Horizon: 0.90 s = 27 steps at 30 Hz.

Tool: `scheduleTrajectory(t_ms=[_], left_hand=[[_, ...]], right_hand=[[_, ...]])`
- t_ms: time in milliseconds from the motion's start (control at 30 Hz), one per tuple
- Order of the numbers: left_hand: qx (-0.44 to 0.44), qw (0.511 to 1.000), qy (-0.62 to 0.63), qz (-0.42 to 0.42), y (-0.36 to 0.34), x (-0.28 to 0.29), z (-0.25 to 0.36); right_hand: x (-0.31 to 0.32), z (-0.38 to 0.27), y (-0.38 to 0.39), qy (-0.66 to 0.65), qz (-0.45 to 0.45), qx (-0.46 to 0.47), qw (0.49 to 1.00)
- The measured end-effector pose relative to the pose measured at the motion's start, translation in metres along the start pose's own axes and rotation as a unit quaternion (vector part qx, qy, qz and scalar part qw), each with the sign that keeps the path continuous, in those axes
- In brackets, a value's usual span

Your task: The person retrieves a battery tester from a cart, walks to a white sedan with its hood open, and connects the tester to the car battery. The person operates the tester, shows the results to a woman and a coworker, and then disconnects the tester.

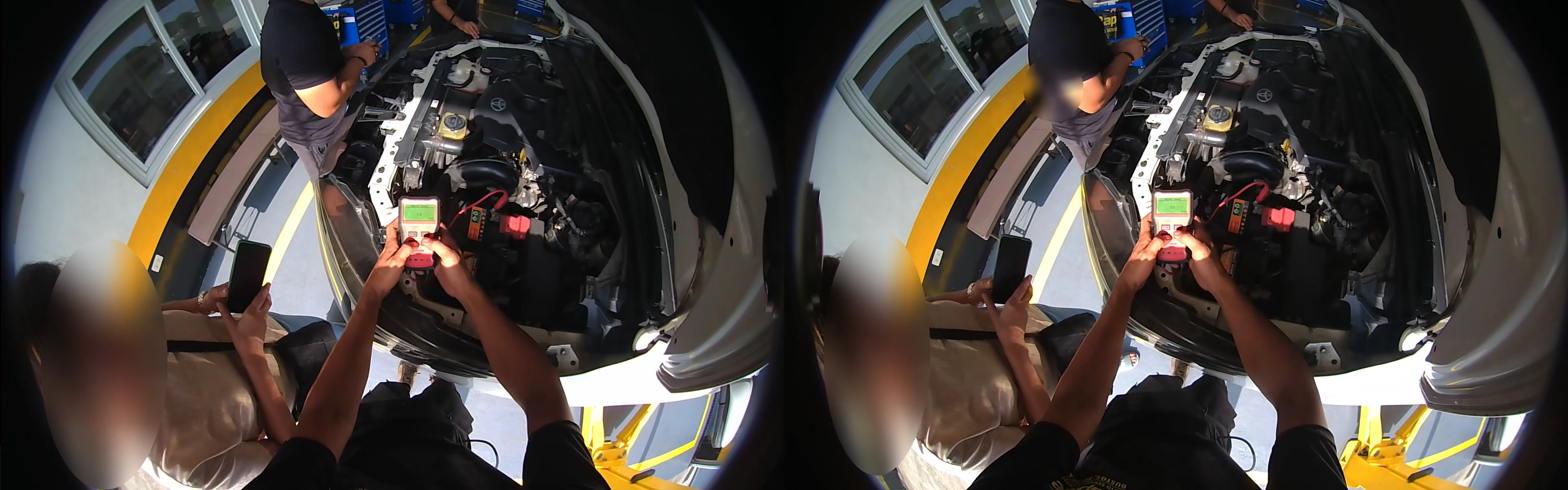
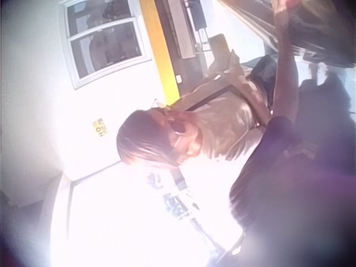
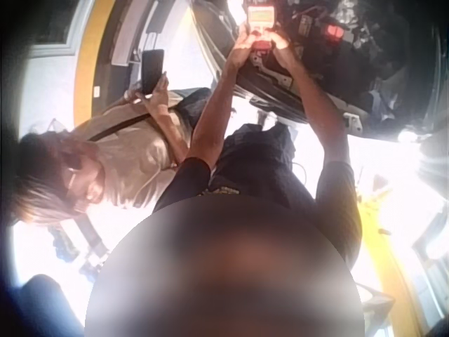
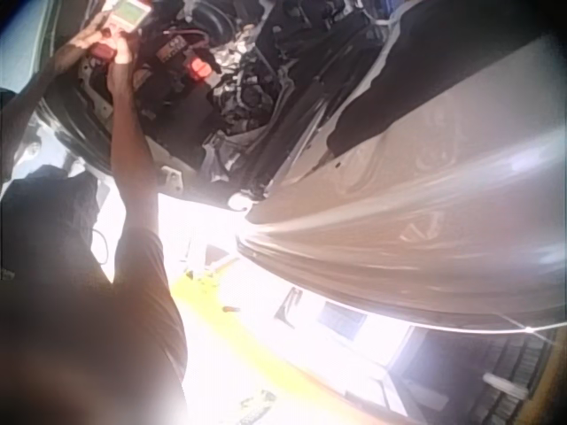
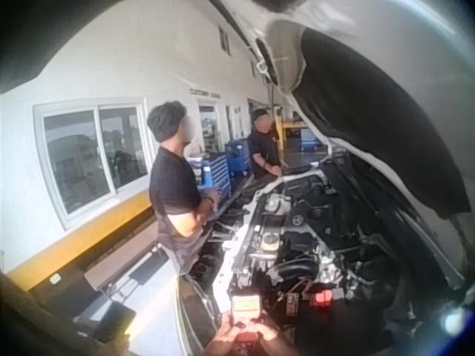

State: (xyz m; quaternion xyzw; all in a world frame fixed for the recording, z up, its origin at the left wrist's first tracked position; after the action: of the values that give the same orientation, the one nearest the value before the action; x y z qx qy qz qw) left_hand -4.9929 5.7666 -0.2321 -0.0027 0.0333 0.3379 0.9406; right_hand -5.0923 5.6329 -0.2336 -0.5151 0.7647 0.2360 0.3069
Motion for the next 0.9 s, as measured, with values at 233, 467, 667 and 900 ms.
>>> scheduleTrajectory(t_ms=[233, 467, 667, 900], left_hand=[[-0.024, 0.999, -0.022, 0.008, -0.002, 0.006, -0.007], [-0.017, 0.999, -0.046, 0.018, 0.002, 0.007, -0.008], [-0.02, 0.998, -0.043, 0.028, -0.001, 0.005, -0.01], [-0.004, 0.999, -0.043, 0.03, 0.001, 0.007, -0.007]], right_hand=[[0.0, 0.003, 0.0, -0.007, -0.016, -0.01, 1.0], [-0.002, 0.001, 0.001, -0.003, -0.007, -0.022, 1.0], [0.002, 0.003, 0.001, 0.018, -0.01, -0.006, 1.0], [-0.006, -0.001, 0.003, 0.025, -0.024, -0.003, 0.999]])
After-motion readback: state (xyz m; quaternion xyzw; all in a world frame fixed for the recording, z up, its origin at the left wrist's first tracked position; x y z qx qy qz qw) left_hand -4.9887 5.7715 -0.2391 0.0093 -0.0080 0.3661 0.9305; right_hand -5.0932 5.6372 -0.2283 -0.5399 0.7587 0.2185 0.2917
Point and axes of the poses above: each hand's wrist, its own y-axis away from the middle knuckle, its own x-axis out of the back of the hand, z = x × y, the point moved 1 cm from there along -y, towards the middle knuckle, and after that the axes turned 7 degrees about -y, right-handed, at the moved point
